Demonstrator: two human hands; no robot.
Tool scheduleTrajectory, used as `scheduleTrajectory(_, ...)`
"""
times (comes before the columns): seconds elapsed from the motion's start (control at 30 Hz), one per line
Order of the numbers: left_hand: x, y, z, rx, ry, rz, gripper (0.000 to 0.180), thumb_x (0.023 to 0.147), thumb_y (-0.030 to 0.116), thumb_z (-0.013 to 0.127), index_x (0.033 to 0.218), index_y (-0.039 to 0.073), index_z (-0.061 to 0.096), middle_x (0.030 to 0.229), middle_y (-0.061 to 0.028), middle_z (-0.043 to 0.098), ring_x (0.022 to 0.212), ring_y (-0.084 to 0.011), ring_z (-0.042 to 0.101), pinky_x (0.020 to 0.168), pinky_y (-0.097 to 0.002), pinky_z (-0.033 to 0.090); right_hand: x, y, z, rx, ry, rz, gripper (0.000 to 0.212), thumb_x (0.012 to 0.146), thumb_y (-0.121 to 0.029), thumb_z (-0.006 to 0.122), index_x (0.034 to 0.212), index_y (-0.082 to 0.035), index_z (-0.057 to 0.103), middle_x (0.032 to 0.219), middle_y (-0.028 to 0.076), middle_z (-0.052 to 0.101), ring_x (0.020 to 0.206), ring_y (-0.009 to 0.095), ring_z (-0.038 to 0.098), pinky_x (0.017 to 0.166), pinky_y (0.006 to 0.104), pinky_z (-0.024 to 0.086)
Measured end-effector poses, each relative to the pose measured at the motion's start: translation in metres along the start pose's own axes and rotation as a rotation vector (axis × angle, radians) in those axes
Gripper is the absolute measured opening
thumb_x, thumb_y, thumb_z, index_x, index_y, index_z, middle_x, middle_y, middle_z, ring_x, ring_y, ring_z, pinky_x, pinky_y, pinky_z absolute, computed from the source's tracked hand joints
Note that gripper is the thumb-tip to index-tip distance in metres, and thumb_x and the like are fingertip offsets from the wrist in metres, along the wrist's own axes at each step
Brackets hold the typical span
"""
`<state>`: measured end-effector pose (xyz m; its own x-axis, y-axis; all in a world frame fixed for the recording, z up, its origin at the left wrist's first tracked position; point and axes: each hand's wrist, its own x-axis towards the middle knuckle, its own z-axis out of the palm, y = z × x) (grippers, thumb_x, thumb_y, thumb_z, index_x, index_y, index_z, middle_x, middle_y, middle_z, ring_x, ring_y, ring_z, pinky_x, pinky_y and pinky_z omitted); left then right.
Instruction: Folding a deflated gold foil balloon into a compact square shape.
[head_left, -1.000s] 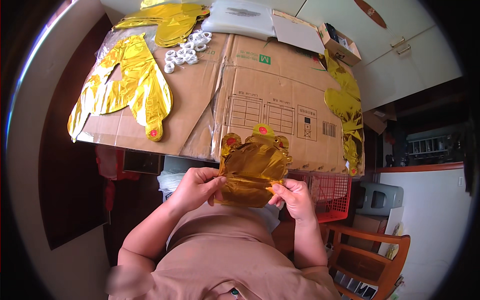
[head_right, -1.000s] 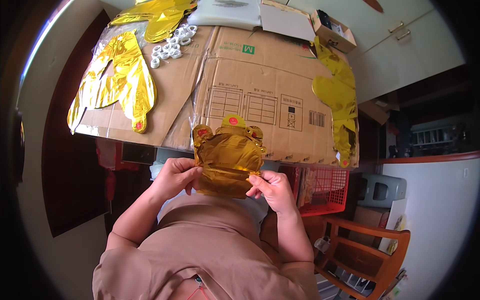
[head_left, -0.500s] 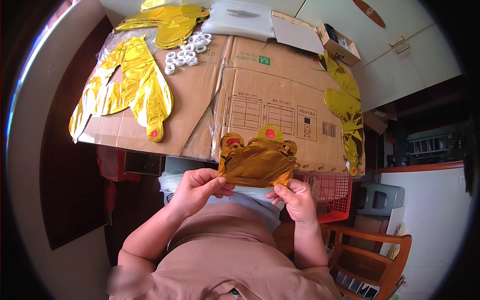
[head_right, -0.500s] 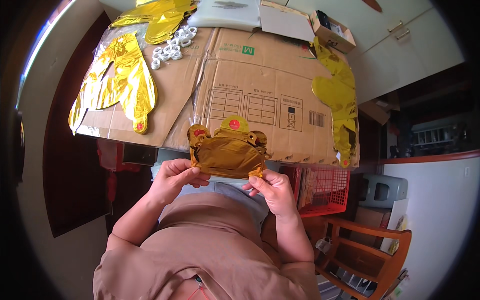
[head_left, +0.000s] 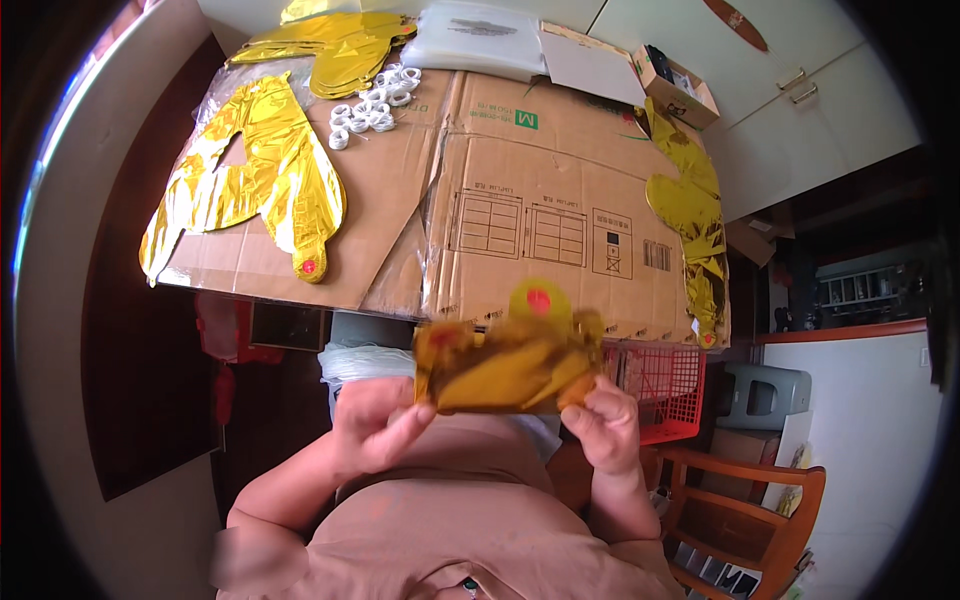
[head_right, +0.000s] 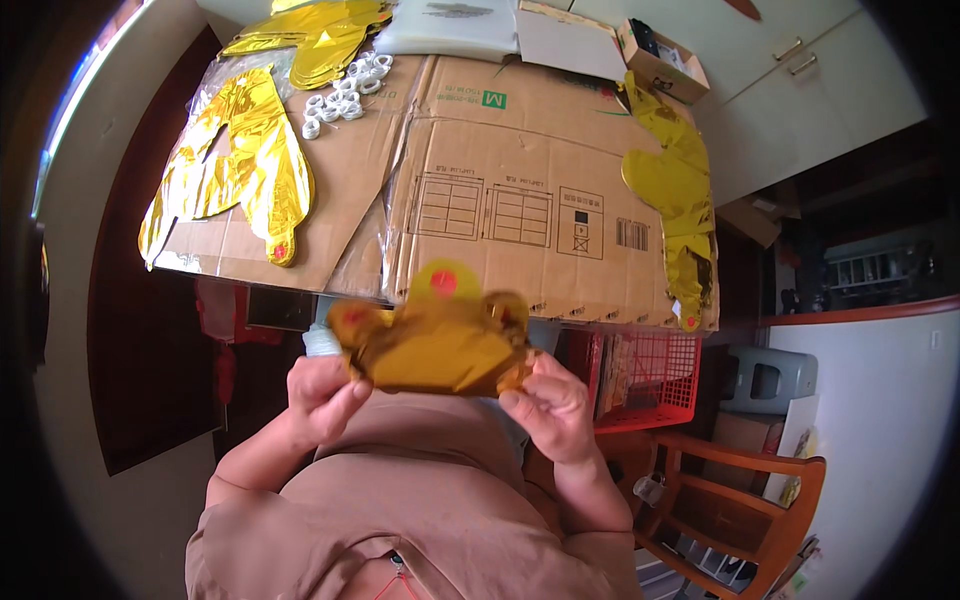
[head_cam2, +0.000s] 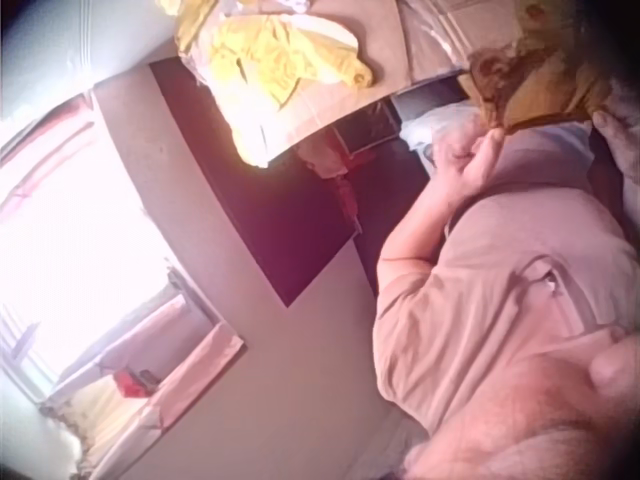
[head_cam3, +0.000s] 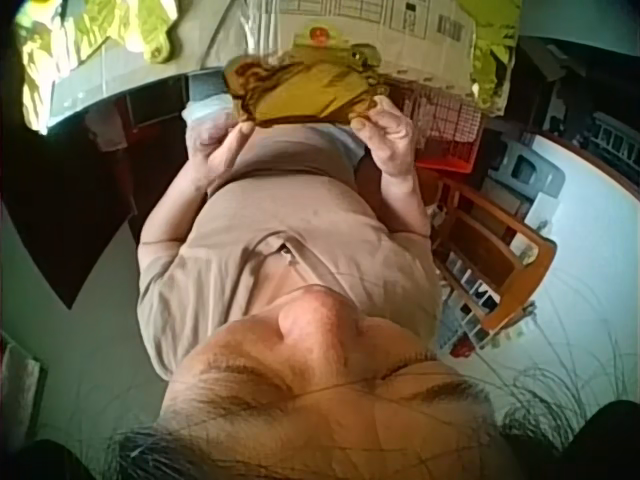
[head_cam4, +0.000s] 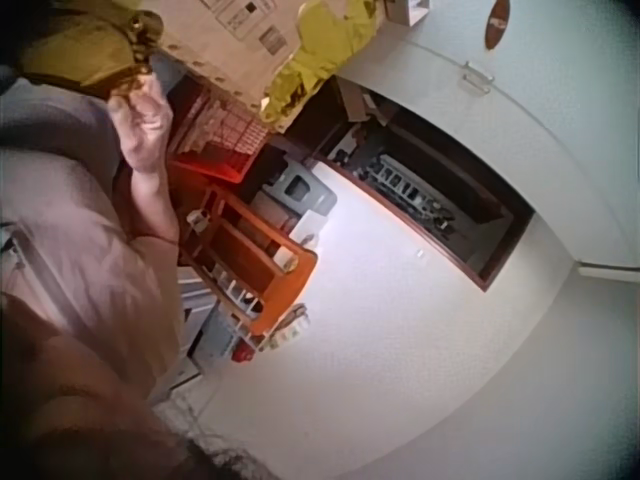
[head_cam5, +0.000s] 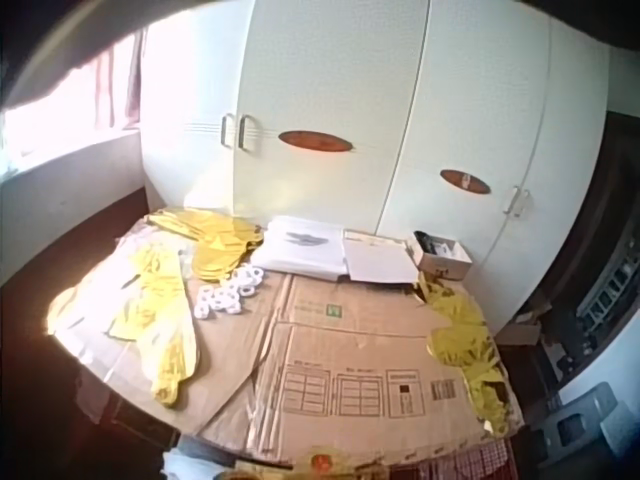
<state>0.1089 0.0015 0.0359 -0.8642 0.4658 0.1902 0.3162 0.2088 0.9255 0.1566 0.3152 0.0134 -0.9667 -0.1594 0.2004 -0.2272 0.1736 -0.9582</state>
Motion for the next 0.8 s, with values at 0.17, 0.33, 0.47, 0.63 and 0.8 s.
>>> scheduleTrajectory(0.17, -0.008, -0.024, 0.006, 0.090, 0.091, 0.767, 0.025, 0.084, 0.006, 0.071, 0.106, -0.005, 0.070, 0.081, -0.0135, 0.070, 0.070, -0.0255, 0.071, 0.066, -0.0361, 0.056, -0.014, -0.021, 0.017, -0.134, 0.025, -0.188, 0.016, 0.081, -0.002, 0.080, 0.093, -0.004, 0.069, 0.115, 0.022, 0.066, 0.102, 0.029, 0.070, 0.084, 0.0377, 0.061)
scheduleTrajectory(0.33, 0.003, -0.019, -0.002, 0.142, 0.049, 0.918, 0.027, 0.083, 0.002, 0.073, 0.108, -0.006, 0.069, 0.087, -0.0149, 0.072, 0.077, -0.0266, 0.073, 0.069, -0.0353, 0.058, -0.017, -0.015, 0.021, -0.063, 0.090, -0.291, 0.019, 0.079, -0.001, 0.081, 0.094, -0.005, 0.070, 0.113, 0.022, 0.068, 0.102, 0.031, 0.071, 0.085, 0.0379, 0.062)
scheduleTrajectory(0.47, 0.019, -0.032, -0.002, 0.178, 0.047, 0.917, 0.029, 0.083, 0.005, 0.075, 0.110, -0.004, 0.069, 0.090, -0.0150, 0.071, 0.078, -0.0285, 0.072, 0.073, -0.0388, 0.059, -0.005, -0.004, 0.019, -0.164, 0.188, -0.344, 0.020, 0.079, -0.003, 0.082, 0.095, -0.004, 0.069, 0.113, 0.023, 0.068, 0.099, 0.033, 0.072, 0.081, 0.0382, 0.063)
scheduleTrajectory(0.63, 0.058, -0.062, 0.007, 0.248, 0.091, 0.812, 0.037, 0.078, -0.001, 0.072, 0.115, 0.001, 0.069, 0.093, -0.0101, 0.064, 0.078, -0.0271, 0.064, 0.069, -0.0378, 0.053, 0.036, 0.021, 0.001, -0.359, 0.261, -0.476, 0.019, 0.084, -0.011, 0.079, 0.097, -0.003, 0.068, 0.115, 0.023, 0.069, 0.100, 0.035, 0.073, 0.080, 0.0389, 0.062)
scheduleTrajectory(0.8, 0.074, -0.064, 0.004, 0.471, 0.149, 0.576, 0.043, 0.073, 0.001, 0.072, 0.113, 0.014, 0.073, 0.090, -0.0027, 0.060, 0.079, -0.0232, 0.054, 0.072, -0.0363, 0.040, 0.059, 0.047, -0.010, -0.363, 0.220, -0.387, 0.019, 0.088, -0.015, 0.075, 0.098, -0.001, 0.067, 0.116, 0.022, 0.070, 0.107, 0.034, 0.070, 0.095, 0.0476, 0.056)
